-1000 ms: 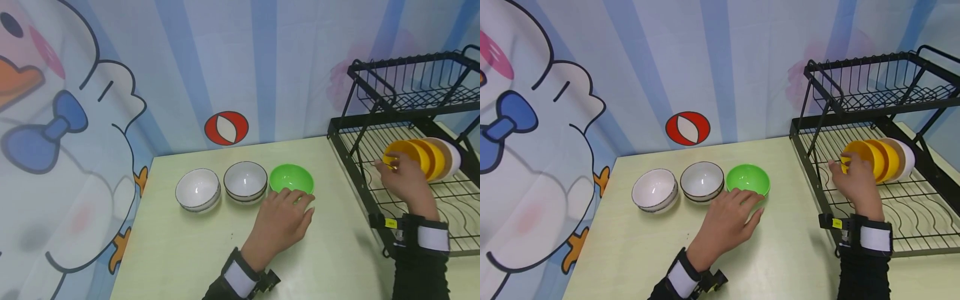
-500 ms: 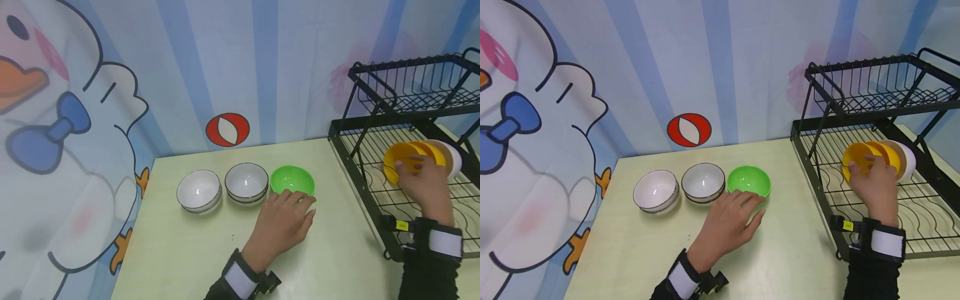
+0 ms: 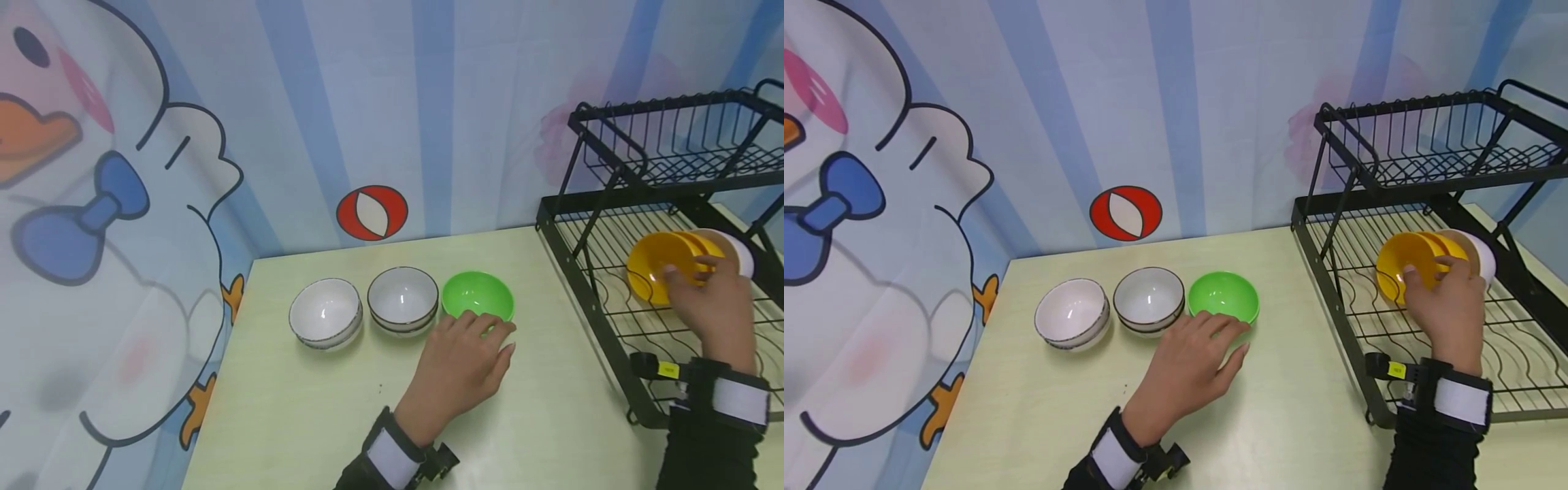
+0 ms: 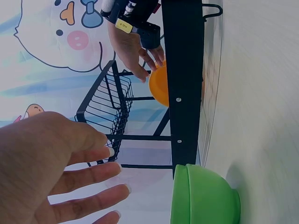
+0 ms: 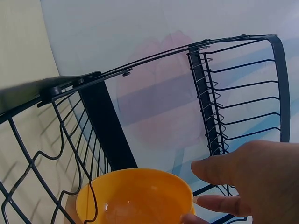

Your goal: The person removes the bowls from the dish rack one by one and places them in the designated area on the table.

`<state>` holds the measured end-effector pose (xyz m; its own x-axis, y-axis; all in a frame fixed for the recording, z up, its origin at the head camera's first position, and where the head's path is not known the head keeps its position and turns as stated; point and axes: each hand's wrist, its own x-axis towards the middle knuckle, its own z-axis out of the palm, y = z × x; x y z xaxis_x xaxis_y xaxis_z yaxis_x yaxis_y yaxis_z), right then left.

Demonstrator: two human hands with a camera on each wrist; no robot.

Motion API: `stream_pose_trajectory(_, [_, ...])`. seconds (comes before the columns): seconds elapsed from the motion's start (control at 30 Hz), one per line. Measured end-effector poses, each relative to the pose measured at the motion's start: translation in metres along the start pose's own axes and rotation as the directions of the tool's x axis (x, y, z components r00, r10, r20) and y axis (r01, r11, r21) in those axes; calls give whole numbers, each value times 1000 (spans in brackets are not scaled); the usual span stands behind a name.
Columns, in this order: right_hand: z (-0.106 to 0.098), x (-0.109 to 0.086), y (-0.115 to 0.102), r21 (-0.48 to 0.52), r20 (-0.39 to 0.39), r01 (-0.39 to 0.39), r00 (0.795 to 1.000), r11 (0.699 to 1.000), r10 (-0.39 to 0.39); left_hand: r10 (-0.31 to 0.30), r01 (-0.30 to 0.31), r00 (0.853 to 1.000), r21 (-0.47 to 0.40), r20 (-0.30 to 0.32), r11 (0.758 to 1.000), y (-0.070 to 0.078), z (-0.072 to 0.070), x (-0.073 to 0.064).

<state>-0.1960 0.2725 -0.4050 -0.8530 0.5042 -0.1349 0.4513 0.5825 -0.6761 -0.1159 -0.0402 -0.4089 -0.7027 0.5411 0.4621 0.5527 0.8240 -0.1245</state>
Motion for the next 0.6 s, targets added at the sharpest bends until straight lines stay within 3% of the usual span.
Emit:
stream_pose_trajectory(0.4, [-1,2,7,-61,-13,-3,1000,998,2,16,-16,1000,6,-9,1000,3,-1,0])
stream_pose_trajectory(0.6, [0,6,10,-46,5,22,1000,999,-21,19,-19,1000,5,-6,1000,3,-1,0])
